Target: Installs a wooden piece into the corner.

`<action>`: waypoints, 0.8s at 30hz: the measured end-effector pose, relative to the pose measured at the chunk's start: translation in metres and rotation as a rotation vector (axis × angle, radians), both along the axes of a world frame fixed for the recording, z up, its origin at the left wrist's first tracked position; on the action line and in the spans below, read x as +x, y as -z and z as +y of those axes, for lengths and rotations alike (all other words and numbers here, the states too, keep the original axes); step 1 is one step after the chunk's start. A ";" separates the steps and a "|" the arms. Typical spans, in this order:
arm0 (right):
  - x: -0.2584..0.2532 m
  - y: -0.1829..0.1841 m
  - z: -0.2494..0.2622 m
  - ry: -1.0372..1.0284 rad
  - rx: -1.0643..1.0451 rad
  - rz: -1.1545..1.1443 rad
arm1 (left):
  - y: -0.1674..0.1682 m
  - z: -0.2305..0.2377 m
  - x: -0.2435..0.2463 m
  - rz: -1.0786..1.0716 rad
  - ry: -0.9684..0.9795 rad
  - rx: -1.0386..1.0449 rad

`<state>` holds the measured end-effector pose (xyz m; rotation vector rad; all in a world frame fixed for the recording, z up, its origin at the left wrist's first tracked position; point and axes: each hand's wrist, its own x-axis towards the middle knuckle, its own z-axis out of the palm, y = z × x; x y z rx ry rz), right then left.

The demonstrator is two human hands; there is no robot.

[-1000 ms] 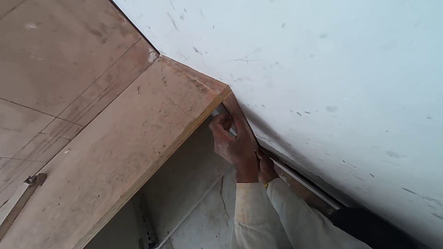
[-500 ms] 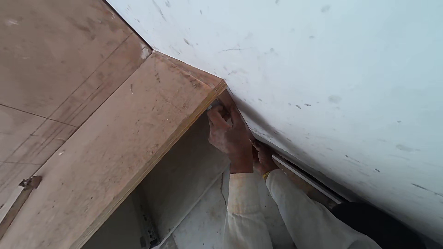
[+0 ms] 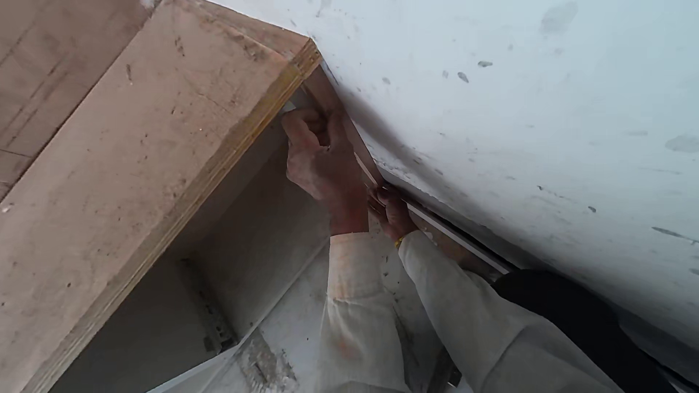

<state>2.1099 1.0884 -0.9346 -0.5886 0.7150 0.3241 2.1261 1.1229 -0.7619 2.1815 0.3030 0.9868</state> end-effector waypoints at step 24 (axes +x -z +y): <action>0.004 0.011 0.000 -0.110 -0.012 -0.085 | 0.006 0.008 0.002 -0.088 0.097 -0.149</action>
